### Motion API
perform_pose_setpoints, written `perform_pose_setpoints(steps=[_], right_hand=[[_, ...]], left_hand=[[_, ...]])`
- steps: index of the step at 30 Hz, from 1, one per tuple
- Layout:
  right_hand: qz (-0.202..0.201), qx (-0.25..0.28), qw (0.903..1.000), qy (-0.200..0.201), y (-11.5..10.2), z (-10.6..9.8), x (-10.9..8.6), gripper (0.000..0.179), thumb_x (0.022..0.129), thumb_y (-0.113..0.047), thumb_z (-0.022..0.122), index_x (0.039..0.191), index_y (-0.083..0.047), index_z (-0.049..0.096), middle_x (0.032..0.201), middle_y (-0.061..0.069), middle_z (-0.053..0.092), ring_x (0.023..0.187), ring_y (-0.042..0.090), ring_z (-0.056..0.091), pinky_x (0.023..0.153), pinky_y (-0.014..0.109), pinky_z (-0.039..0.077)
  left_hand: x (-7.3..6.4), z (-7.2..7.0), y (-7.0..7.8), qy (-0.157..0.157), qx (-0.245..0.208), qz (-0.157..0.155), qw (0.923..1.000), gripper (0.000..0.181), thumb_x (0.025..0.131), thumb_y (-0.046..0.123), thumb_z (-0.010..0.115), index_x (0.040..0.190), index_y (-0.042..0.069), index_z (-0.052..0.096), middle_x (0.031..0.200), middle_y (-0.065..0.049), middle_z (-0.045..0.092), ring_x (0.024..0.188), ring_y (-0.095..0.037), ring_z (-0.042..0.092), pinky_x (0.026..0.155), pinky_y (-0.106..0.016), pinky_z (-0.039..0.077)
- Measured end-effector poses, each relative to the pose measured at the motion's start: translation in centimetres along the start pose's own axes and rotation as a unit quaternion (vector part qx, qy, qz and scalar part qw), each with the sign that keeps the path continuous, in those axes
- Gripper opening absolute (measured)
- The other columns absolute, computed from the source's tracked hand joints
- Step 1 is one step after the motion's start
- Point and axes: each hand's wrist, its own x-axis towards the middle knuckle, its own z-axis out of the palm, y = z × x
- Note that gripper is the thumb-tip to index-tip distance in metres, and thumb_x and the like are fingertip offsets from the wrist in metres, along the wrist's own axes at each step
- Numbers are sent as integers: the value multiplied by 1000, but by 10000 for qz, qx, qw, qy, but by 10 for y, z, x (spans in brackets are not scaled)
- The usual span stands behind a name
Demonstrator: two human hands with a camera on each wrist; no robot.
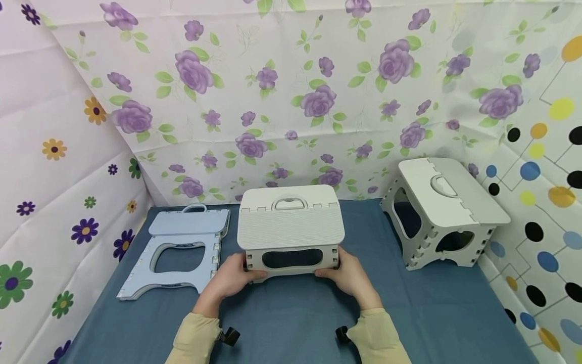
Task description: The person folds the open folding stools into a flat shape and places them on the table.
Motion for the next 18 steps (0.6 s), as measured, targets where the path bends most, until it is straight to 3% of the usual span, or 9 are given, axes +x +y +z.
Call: perform_pose_setpoints(steps=[18], right_hand=[[64, 20, 10000, -44, 0, -1, 0, 70, 88, -37, 91, 147, -13, 60, 125, 6, 74, 115, 28, 69, 97, 54, 54]], left_hand=[[-1, -1, 2, -71, -59, -58, 9999, 38, 95, 31, 85, 123, 7, 75, 103, -2, 77, 84, -14, 69, 73, -38, 56]])
